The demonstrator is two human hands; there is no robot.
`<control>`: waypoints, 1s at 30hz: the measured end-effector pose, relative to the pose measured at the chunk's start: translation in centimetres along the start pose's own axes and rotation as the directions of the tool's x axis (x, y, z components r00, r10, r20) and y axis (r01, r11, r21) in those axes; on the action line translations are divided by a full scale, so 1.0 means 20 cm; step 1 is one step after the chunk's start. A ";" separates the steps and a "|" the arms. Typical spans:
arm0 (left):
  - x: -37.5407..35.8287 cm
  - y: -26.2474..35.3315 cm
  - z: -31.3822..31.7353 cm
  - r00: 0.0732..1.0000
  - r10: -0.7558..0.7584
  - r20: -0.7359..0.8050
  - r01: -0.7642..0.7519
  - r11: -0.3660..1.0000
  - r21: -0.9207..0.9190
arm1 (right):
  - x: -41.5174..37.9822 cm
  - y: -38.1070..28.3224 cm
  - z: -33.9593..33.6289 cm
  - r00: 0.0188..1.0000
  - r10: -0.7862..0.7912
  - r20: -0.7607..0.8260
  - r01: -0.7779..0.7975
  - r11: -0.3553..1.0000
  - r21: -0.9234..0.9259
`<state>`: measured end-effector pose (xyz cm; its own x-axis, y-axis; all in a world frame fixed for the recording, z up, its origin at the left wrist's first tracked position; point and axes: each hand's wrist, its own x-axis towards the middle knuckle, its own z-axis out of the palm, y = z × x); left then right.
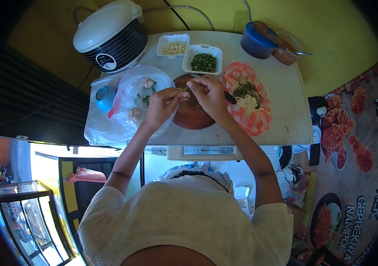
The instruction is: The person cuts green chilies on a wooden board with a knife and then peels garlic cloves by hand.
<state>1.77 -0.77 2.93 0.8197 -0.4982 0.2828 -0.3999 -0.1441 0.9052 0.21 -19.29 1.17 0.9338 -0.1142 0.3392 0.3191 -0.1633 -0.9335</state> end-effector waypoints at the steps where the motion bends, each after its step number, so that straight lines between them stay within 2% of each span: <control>1: -0.01 0.01 0.00 0.996 0.081 0.024 -0.083 0.991 0.101 | 0.04 0.05 -0.01 0.993 -0.088 -0.076 0.084 0.995 -0.045; 2: -0.03 0.02 0.01 0.997 0.079 0.025 -0.082 0.991 0.101 | 0.07 0.09 -0.04 0.973 -0.177 -0.147 0.164 0.982 -0.096; 4: -0.07 0.04 0.04 0.994 0.034 0.107 -0.047 0.991 0.122 | 0.10 0.08 -0.08 0.984 -0.133 -0.117 0.120 0.986 -0.111; 5: -0.07 0.01 0.02 0.994 0.032 0.100 -0.044 0.991 0.124 | 0.10 0.08 -0.11 0.992 -0.088 -0.090 0.075 0.988 -0.131; 7: -0.05 -0.04 -0.02 0.994 -0.066 0.089 0.049 0.982 0.184 | 0.11 0.04 -0.16 0.993 -0.087 -0.074 0.078 0.989 -0.127; 9: -0.06 -0.06 -0.05 0.996 -0.079 0.044 0.070 0.981 0.179 | 0.11 0.00 -0.26 0.996 -0.047 -0.075 0.031 0.979 -0.203; 10: -0.07 -0.06 -0.06 0.995 -0.095 -0.005 0.094 0.980 0.174 | 0.11 -0.03 -0.33 0.995 -0.091 -0.047 0.070 0.939 -0.337; 11: -0.07 -0.07 -0.08 0.995 -0.097 -0.004 0.097 0.980 0.175 | 0.10 -0.01 -0.40 0.995 -0.089 -0.047 0.068 0.939 -0.336; 13: -0.07 -0.09 -0.09 0.992 -0.089 -0.091 0.098 0.990 0.103 | 0.07 0.04 -0.52 0.995 -0.070 -0.066 0.018 0.807 -0.591; 14: -0.07 -0.09 -0.10 0.992 -0.090 -0.089 0.099 0.990 0.102 | 0.05 0.08 -0.57 0.995 -0.068 -0.067 0.016 0.807 -0.591; 16: -0.06 -0.09 -0.11 0.990 -0.098 -0.101 0.112 0.984 0.141 | 0.00 0.15 -0.63 0.987 -0.099 -0.128 -0.052 0.558 -0.828; 17: -0.05 -0.09 -0.10 0.990 -0.098 -0.100 0.112 0.984 0.142 | -0.02 0.18 -0.66 0.987 -0.098 -0.129 -0.052 0.558 -0.828; 19: -0.01 -0.09 -0.07 0.998 0.044 -0.048 -0.028 0.956 0.293 | -0.06 0.17 -0.68 0.976 0.039 -0.214 -0.196 0.583 -0.789; 22: 0.06 -0.08 -0.01 0.996 0.082 -0.043 -0.059 0.916 0.396 | -0.04 0.11 -0.66 0.961 0.039 -0.275 -0.252 0.545 -0.800; 23: 0.08 -0.10 0.01 0.996 0.080 -0.045 -0.056 0.916 0.398 | -0.04 0.11 -0.64 0.961 0.039 -0.272 -0.249 0.546 -0.800; 25: 0.12 -0.16 0.05 0.995 0.098 -0.029 -0.076 0.897 0.435 | -0.05 0.09 -0.61 0.957 -0.061 -0.285 -0.170 0.676 -0.717; 29: 0.14 -0.20 0.07 0.987 0.155 -0.038 -0.116 0.862 0.493 | -0.06 0.08 -0.58 0.965 -0.066 -0.254 -0.146 0.669 -0.729; 30: 0.14 -0.20 0.07 0.989 0.139 -0.040 -0.105 0.883 0.458 | -0.06 0.08 -0.57 0.969 -0.121 -0.215 -0.086 0.651 -0.754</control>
<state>5.09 -2.73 -0.40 0.7721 -0.4785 0.4182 -0.6270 -0.4661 0.6242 -2.18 -30.55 0.64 0.8311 -0.3020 0.4670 0.0051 -0.8356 -0.5493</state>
